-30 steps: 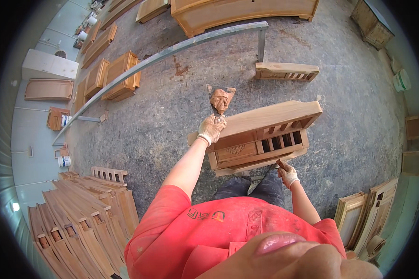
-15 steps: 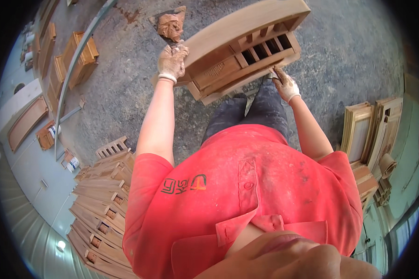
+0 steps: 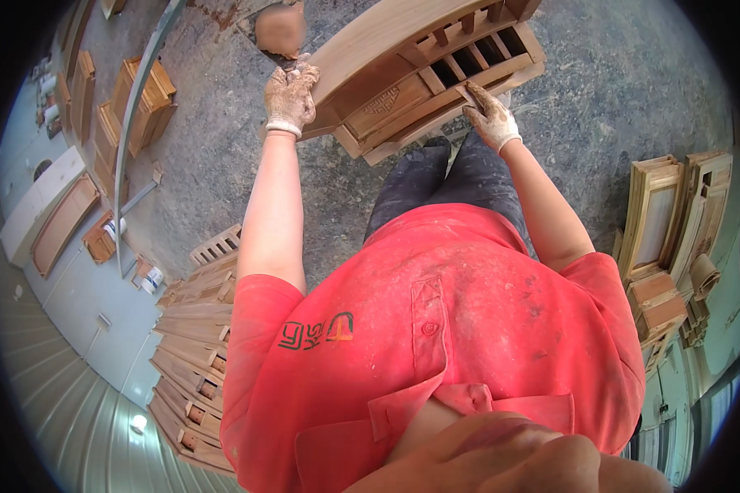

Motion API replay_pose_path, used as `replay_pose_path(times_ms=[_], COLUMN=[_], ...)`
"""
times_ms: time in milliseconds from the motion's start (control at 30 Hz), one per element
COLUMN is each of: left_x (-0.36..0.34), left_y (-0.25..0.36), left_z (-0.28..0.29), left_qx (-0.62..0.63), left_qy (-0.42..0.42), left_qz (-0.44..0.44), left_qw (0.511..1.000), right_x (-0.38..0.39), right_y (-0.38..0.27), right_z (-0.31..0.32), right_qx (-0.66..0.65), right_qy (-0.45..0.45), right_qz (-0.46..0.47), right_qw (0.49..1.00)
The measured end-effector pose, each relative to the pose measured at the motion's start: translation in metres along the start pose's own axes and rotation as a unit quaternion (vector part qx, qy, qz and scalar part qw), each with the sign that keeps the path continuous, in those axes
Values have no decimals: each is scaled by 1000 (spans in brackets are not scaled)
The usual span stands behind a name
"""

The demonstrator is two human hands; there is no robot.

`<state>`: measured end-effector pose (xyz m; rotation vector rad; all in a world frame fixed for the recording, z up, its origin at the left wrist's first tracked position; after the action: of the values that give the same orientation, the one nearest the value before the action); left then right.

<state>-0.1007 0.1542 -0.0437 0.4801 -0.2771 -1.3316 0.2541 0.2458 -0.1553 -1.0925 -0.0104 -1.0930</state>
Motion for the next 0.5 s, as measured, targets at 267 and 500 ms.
replay_pose_path(times_ms=[267,500], left_x=[-5,-1], left_y=[-20,-19], left_z=[11,0], left_qx=[252,444], left_qy=[72,72], left_qz=[115,417], left_qw=[958,790], right_x=[1,2], right_y=[-59,-105], right_z=[9,12], right_qx=[-116,-128], right_qy=[79,115], right_qz=[91,96], right_qw=[986,980])
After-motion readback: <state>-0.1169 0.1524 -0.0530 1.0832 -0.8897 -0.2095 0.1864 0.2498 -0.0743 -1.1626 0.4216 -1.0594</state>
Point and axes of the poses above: each hand's wrist, its own x-axis away from the middle knuckle, its own z-axis out of the back of the hand, y = z × x, the point moved 10 cm from there along -x, towards the middle knuckle, and after that the axes turned 1 degree about z, right-handed, at the moved point
